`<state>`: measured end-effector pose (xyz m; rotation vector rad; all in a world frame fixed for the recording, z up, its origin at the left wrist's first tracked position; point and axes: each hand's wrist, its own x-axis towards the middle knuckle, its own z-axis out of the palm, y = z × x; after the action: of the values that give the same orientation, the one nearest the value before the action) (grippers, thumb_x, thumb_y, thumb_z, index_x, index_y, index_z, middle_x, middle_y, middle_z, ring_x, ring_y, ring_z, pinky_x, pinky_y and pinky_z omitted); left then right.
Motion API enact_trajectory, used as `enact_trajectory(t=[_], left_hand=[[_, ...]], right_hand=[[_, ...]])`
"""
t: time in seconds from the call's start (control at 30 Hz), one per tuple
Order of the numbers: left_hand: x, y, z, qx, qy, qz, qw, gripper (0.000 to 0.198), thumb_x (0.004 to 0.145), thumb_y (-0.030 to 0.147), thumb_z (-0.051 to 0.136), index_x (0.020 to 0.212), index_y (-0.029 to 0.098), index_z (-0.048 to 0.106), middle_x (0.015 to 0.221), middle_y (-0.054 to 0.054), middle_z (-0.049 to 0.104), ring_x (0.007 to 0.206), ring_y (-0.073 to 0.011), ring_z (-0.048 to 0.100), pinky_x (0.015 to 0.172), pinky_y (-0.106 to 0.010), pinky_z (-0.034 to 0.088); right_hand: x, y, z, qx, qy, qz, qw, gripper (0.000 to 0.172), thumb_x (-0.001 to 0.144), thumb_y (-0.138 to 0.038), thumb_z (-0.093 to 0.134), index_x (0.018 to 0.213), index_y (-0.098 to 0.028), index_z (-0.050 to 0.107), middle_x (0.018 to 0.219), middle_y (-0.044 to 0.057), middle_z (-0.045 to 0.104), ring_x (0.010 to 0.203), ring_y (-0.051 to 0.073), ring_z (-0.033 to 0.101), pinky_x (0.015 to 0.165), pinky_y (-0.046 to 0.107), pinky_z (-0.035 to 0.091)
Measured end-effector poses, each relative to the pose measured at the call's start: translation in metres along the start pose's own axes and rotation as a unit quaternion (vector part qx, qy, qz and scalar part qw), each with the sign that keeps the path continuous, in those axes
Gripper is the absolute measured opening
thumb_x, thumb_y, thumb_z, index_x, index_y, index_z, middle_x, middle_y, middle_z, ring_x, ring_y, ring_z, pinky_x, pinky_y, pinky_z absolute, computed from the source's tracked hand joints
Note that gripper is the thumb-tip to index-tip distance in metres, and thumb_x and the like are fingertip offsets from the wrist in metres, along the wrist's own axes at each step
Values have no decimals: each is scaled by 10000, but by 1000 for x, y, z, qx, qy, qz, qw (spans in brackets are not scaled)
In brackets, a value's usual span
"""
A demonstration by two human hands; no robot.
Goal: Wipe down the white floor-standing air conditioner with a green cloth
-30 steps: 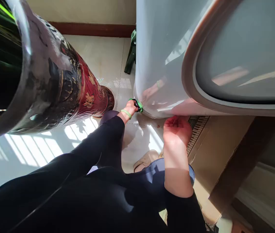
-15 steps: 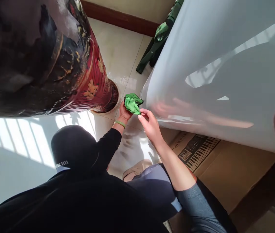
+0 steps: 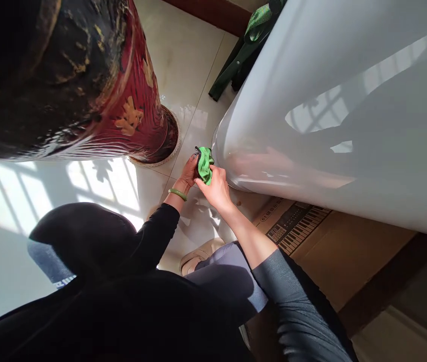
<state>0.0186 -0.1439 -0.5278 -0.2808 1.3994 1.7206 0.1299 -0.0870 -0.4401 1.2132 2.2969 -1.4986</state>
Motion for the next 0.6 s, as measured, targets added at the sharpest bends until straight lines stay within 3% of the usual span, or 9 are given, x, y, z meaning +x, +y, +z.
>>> enact_trajectory(t=[0.1, 0.13, 0.2, 0.3, 0.43, 0.5, 0.6], left_hand=[[0, 7, -10, 45, 50, 62, 996, 138, 806, 269, 829, 853, 190, 726, 765, 38, 678, 766, -109, 632, 756, -215, 496], [1, 10, -13, 61, 66, 83, 992, 127, 807, 257, 824, 833, 188, 721, 756, 43, 669, 760, -107, 615, 752, -216, 481], [1, 13, -15, 82, 84, 110, 987, 129, 814, 263, 818, 813, 186, 715, 774, 37, 679, 778, -115, 612, 774, -225, 471], [5, 12, -9, 120, 84, 118, 982, 131, 831, 281, 806, 807, 182, 723, 815, 11, 716, 832, -141, 641, 809, -234, 472], [9, 7, 3, 192, 30, 146, 970, 118, 853, 297, 794, 865, 183, 765, 871, -17, 753, 896, -171, 669, 867, -247, 480], [11, 8, 5, 230, 3, 156, 961, 127, 858, 313, 794, 848, 188, 775, 861, -24, 748, 902, -182, 664, 890, -255, 478], [12, 14, 5, 242, 6, 186, 952, 129, 849, 302, 802, 783, 198, 765, 892, -31, 744, 937, -187, 660, 916, -249, 468]], right_hand=[[12, 5, 2, 20, -20, 17, 999, 413, 861, -494, 644, 1135, -192, 706, 1146, 138, 705, 1225, 343, 630, 1138, 532, 485], [15, 7, 2, 32, -29, 23, 999, 373, 884, -532, 604, 1030, -206, 714, 1045, 107, 722, 1138, 324, 654, 1102, 513, 505], [16, 10, 1, 62, -42, 38, 996, 455, 913, -639, 522, 889, -219, 695, 925, 74, 730, 996, 292, 667, 1004, 469, 547], [10, 14, -7, 115, -42, 59, 991, 634, 910, -778, 431, 942, -211, 714, 971, 79, 753, 950, 266, 679, 885, 418, 578], [-2, 20, -20, 170, -16, 68, 983, 717, 848, -822, 541, 1196, -224, 728, 1200, 76, 760, 1105, 258, 683, 921, 388, 581], [-6, 23, -24, 185, -3, 78, 980, 715, 807, -827, 602, 1123, -205, 756, 1123, 86, 780, 1101, 276, 688, 962, 410, 574], [-7, 23, -25, 212, 5, 97, 972, 697, 823, -829, 573, 1029, -193, 769, 1025, 93, 793, 1043, 281, 716, 978, 438, 584]])
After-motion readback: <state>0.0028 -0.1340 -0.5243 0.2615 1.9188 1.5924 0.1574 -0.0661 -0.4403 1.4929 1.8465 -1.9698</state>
